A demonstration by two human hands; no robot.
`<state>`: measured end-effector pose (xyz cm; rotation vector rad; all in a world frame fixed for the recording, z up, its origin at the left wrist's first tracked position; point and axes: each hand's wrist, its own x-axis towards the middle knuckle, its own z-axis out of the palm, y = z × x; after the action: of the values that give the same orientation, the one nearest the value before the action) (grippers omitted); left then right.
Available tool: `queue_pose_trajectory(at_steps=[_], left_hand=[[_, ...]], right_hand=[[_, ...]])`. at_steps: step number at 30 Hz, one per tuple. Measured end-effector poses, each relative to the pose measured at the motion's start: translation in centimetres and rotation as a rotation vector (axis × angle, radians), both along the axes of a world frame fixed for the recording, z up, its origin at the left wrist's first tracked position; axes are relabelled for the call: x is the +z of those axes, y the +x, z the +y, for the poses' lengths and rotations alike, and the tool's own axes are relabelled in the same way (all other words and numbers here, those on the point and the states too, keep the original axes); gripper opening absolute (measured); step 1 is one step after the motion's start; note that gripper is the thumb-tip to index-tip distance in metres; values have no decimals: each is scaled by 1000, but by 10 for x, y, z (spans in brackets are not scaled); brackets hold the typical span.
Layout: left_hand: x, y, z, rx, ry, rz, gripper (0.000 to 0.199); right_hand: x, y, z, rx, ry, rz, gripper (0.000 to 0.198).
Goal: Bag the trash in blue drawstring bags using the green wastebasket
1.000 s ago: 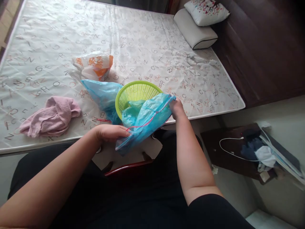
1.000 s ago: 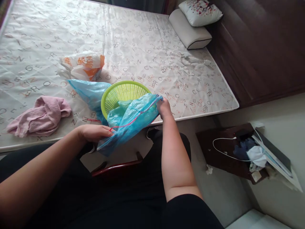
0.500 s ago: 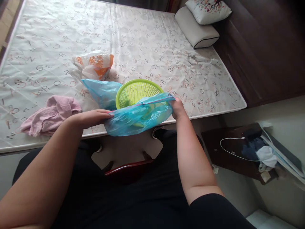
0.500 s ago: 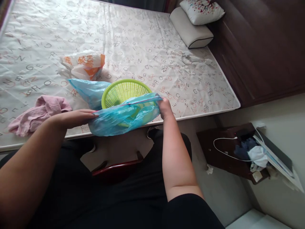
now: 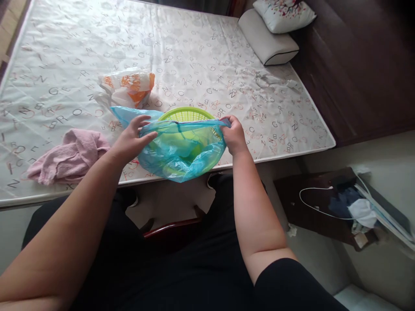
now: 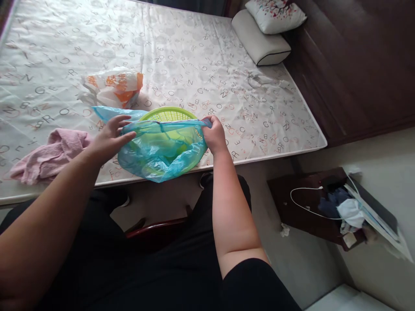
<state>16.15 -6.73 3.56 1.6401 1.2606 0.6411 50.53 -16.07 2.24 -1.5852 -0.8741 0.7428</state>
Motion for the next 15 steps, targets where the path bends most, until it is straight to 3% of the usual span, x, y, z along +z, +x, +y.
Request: queue_pose_trajectory(at_steps=[3,8,15], left_hand=[[-3,4,-5,-32,150,211,54],[6,6,-9,127,205,353,28],[19,-11,-3,208,183,150,21]], right_hand=[[11,-4,1,61,-21,16,33],[26,-13,3,161,-82,73,45],[22,-32,18,194,-90,162,40]])
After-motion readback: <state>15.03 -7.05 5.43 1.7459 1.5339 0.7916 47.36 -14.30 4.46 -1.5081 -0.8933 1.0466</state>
